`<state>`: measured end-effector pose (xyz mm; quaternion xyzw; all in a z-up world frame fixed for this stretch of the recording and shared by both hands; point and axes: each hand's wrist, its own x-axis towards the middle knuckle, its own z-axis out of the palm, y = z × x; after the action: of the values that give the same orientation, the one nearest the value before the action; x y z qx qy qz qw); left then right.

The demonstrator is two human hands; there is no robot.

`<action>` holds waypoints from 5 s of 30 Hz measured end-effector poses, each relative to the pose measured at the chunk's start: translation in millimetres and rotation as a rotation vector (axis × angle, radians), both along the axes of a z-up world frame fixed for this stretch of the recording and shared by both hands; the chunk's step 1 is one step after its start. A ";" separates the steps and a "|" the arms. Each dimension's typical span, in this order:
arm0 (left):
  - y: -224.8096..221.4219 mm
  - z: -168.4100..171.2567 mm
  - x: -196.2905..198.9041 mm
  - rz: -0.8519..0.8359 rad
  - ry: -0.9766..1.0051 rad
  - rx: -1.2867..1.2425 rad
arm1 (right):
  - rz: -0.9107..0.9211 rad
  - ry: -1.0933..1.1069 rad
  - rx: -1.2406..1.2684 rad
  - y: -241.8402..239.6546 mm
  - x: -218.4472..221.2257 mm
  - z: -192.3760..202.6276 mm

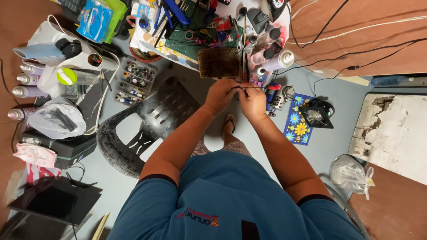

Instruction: Assembling small electrical components by connecting wires and LEDs, and applying spray paint to parts.

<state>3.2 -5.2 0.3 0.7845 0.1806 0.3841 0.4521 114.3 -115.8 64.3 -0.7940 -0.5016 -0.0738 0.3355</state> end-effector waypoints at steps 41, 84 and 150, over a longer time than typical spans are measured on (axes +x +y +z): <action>-70.7 -108.7 -217.4 0.108 0.477 -0.142 | -0.393 0.186 -0.010 42.4 73.8 -150.2; 49.8 -28.2 -48.5 -0.037 0.947 0.318 | -0.392 0.244 -0.064 55.6 60.9 -140.5; 242.6 -90.3 -23.1 0.082 0.738 1.145 | -0.331 0.689 -0.831 -179.0 -38.0 -110.0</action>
<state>-19.9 237.4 -90.0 0.9722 0.1209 0.1432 -0.1403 76.2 -294.7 -45.7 -0.9057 -0.2187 0.3417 0.1230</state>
